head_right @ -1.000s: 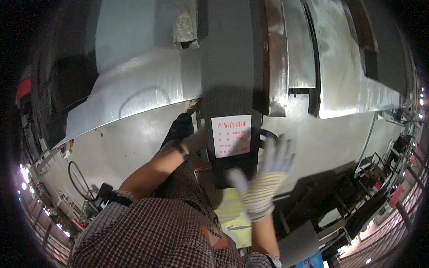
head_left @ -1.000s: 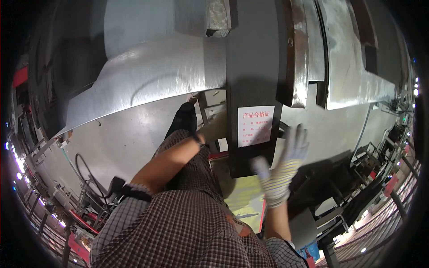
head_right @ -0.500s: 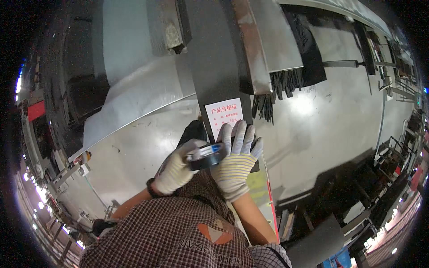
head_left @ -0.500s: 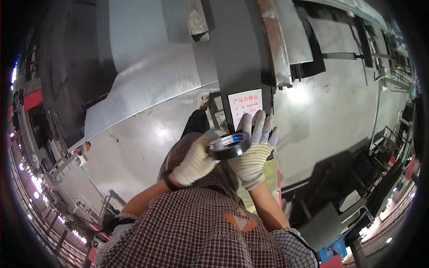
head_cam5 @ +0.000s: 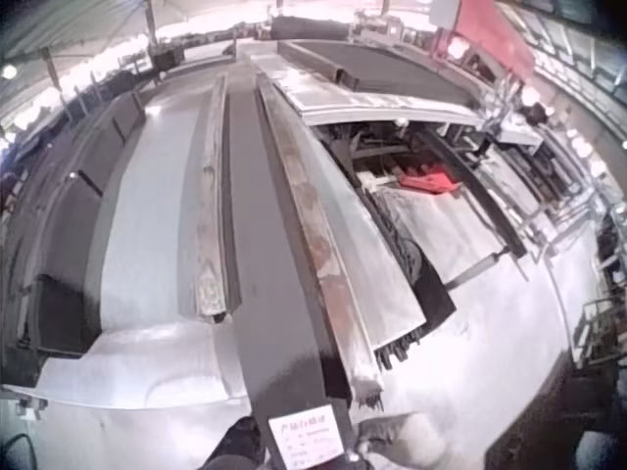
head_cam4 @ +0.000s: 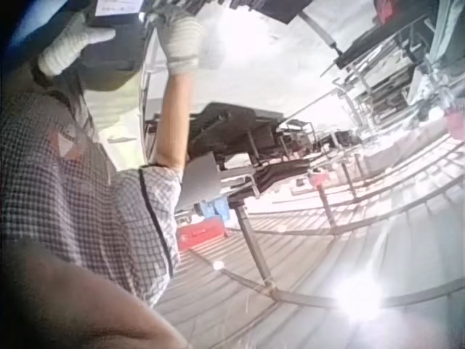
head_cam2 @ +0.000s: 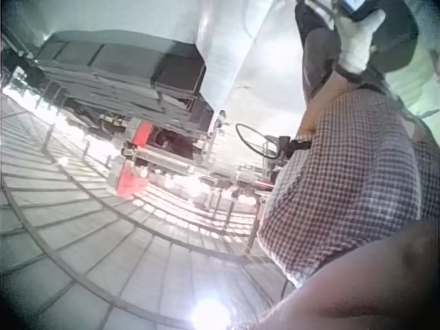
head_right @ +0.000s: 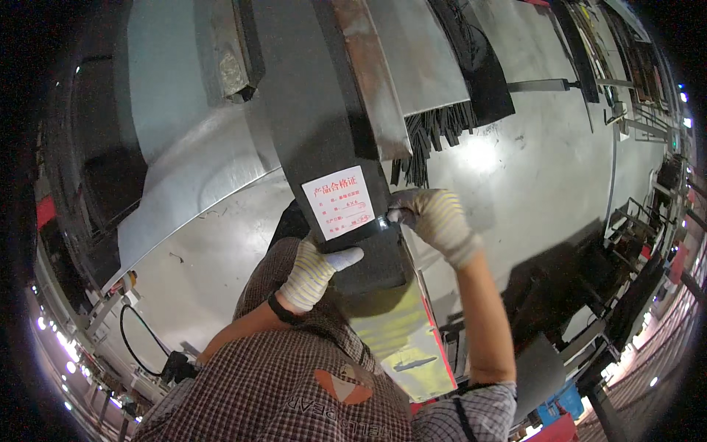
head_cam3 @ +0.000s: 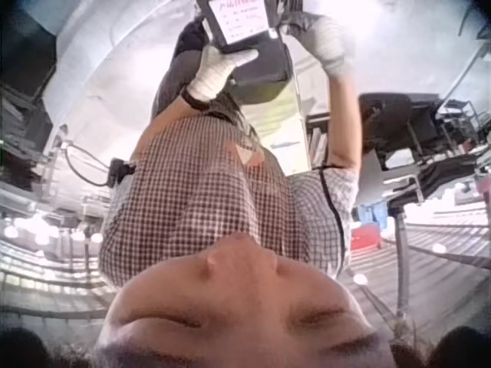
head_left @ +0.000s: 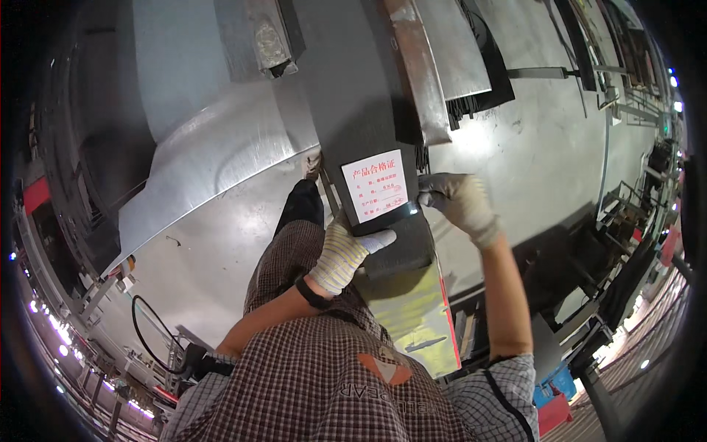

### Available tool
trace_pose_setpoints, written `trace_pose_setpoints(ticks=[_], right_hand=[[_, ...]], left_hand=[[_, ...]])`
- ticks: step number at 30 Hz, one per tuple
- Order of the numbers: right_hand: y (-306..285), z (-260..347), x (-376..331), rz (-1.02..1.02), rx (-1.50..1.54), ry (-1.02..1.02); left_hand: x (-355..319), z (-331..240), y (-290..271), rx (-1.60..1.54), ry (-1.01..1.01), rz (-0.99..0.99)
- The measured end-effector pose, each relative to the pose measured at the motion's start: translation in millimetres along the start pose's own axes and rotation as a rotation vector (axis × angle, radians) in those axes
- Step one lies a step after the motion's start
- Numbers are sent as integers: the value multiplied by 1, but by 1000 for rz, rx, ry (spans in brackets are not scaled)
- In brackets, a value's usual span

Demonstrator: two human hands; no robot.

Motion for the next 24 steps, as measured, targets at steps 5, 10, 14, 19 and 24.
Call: trace_pose_setpoints(ticks=[5, 10, 14, 19, 24], right_hand=[[95, -120, 12, 53, -91, 255], [33, -26, -14, -338, 143, -26], [23, 25, -33, 496, -479, 298], [28, 29, -17, -32, -486, 141], [0, 64, -32, -209, -365, 17]], left_hand=[[14, -51, 23, 90, -7, 117], [27, -87, 24, 54, -58, 149], [-6, -63, 25, 619, -11, 197], [3, -42, 20, 36, 69, -37], [7, -71, 12, 44, 200, -33]])
Point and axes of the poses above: each hand's wrist, its own x-axis towards the middle knuckle, its own y-axis out of the palm, z = x × y, the point moved 5 cm from there along x, towards the middle knuckle, and after that the axes turned 4 degrees about -x, right-handed, at the moved point
